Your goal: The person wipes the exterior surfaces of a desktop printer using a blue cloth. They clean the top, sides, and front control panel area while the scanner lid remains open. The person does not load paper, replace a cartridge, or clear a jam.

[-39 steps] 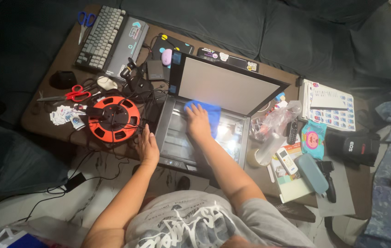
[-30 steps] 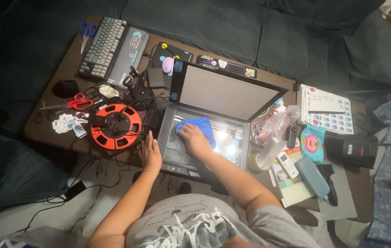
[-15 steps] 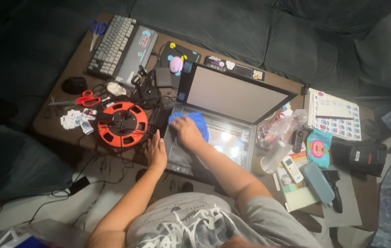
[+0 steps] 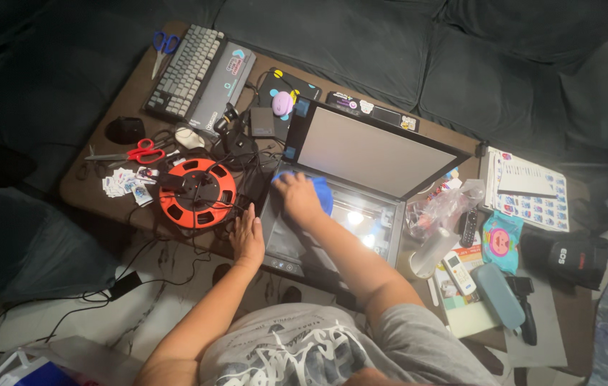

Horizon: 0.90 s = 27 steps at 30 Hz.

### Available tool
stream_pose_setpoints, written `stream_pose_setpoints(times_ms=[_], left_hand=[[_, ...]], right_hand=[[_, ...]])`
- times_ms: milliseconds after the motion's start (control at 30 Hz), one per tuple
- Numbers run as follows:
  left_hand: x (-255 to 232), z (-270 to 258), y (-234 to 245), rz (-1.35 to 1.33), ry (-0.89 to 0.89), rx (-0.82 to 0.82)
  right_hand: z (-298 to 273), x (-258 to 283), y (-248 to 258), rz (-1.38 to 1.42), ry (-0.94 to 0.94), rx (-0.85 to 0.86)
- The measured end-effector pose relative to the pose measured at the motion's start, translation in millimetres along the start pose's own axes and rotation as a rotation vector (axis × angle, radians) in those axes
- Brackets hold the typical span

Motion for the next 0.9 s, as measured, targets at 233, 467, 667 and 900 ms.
stream_pose_setpoints(times_ms=[233, 467, 667, 900], left_hand=[[1.4, -1.5, 0.6, -0.02, 0.003, -0.004], [10.8, 2.6, -2.3, -0.071, -0.01, -0.003], [14.1, -5.5, 2.5, -0.824, 0.113, 0.153], [-4.1, -15.4, 13.2, -1.171, 0.199, 0.279]], right_hand=[[11.7, -11.9, -11.5, -0.1, -0.101, 0.12], [10.7, -12.2, -16.7, -0.022, -0.116, 0.043], [-7.2, 6.9, -6.0, 0.087, -0.115, 0.007], [-63.0, 53.1, 22.9, 0.213, 0.192, 0.039]])
Point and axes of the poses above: each hand's wrist, its own z-axis towards the middle knuckle, its own y-axis out of the back of the hand, x = y × z, the point moved 5 cm from there along z, towards the middle knuckle, and after that the axes turned 15 degrees about -z, right-handed, at the moved point
